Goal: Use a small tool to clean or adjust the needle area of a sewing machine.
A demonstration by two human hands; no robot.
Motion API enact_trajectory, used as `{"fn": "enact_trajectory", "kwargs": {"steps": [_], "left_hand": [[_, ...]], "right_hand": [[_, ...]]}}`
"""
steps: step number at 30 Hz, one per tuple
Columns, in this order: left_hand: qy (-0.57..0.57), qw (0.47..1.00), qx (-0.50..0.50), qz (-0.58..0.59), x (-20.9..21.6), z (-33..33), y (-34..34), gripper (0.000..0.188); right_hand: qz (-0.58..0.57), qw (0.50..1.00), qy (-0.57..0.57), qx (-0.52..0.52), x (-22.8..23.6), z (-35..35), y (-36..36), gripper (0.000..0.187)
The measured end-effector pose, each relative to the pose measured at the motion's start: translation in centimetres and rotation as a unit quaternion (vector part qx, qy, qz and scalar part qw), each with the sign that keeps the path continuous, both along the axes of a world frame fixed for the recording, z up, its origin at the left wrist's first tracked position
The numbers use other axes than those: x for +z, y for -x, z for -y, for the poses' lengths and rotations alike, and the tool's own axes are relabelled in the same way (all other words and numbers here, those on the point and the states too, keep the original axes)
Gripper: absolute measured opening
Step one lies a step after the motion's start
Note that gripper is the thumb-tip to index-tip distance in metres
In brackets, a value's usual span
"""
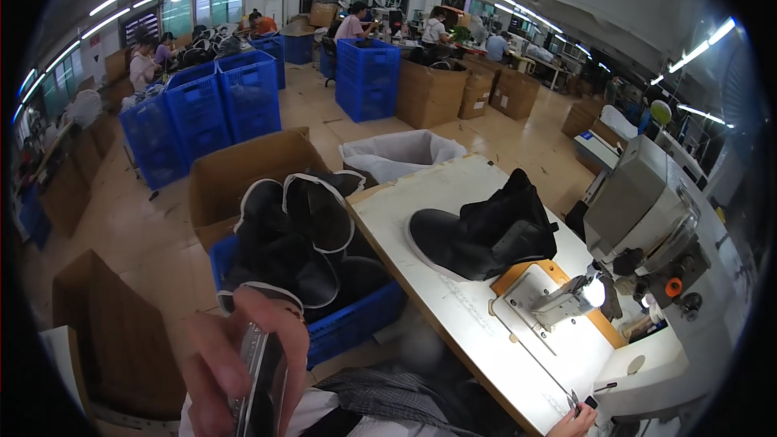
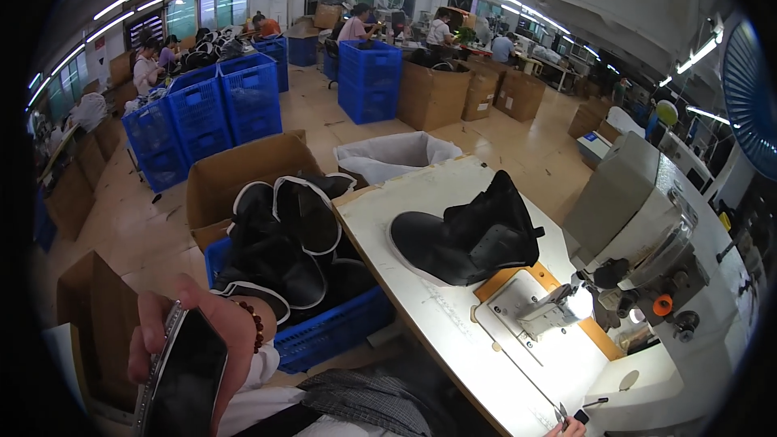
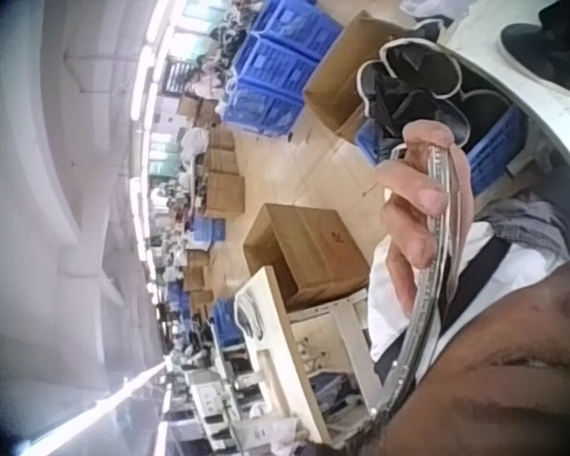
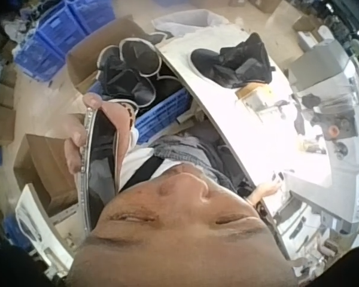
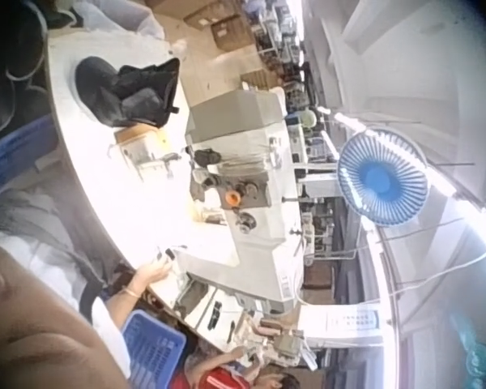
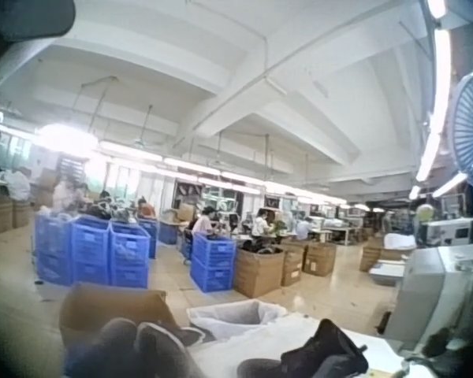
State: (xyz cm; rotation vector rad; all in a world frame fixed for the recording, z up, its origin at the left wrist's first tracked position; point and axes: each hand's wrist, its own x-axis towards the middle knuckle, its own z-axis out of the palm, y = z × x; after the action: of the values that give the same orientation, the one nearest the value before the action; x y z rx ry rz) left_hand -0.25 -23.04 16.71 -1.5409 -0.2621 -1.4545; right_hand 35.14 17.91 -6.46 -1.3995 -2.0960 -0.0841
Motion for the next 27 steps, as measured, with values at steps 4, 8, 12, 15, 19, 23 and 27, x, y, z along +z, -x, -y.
{"fn": "enact_trajectory", "kwargs": {"steps": [4, 8, 12, 15, 19, 23, 27], "left_hand": [[0.082, 0.993, -0.035, 0.072, -0.8, -0.7, -1.1, 0.052], [0.167, 0.970, -0.118, 0.133, -3.1, -2.8, -0.5, 0.043], [0.202, 0.954, -0.170, 0.141, -3.4, -4.7, -1.1, 0.038], [0.197, 0.953, -0.197, 0.119, -2.7, -7.7, -1.7, 0.038], [0.201, 0.951, -0.214, 0.094, -2.6, -10.4, -2.1, 0.040], [0.225, 0.952, -0.183, 0.094, -5.6, -7.4, -3.1, 0.043], [0.270, 0.915, -0.293, 0.054, -6.1, -13.0, -2.6, 0.042]], "right_hand": [[-0.062, 0.998, 0.008, 0.016, -0.1, -0.2, 0.9, 0.024], [-0.001, 0.998, 0.026, -0.057, 1.9, 1.7, 2.2, 0.030], [0.009, 0.997, 0.004, -0.074, 1.4, 1.3, 0.8, 0.032], [-0.019, 0.997, -0.016, -0.068, 1.8, 1.9, 0.1, 0.031], [-0.058, 0.997, -0.045, -0.036, 2.1, 2.9, 0.8, 0.029], [-0.119, 0.985, -0.054, 0.116, 4.0, 3.6, 5.5, 0.027], [-0.117, 0.989, -0.050, 0.074, 4.0, 3.9, 4.5, 0.026]]}}
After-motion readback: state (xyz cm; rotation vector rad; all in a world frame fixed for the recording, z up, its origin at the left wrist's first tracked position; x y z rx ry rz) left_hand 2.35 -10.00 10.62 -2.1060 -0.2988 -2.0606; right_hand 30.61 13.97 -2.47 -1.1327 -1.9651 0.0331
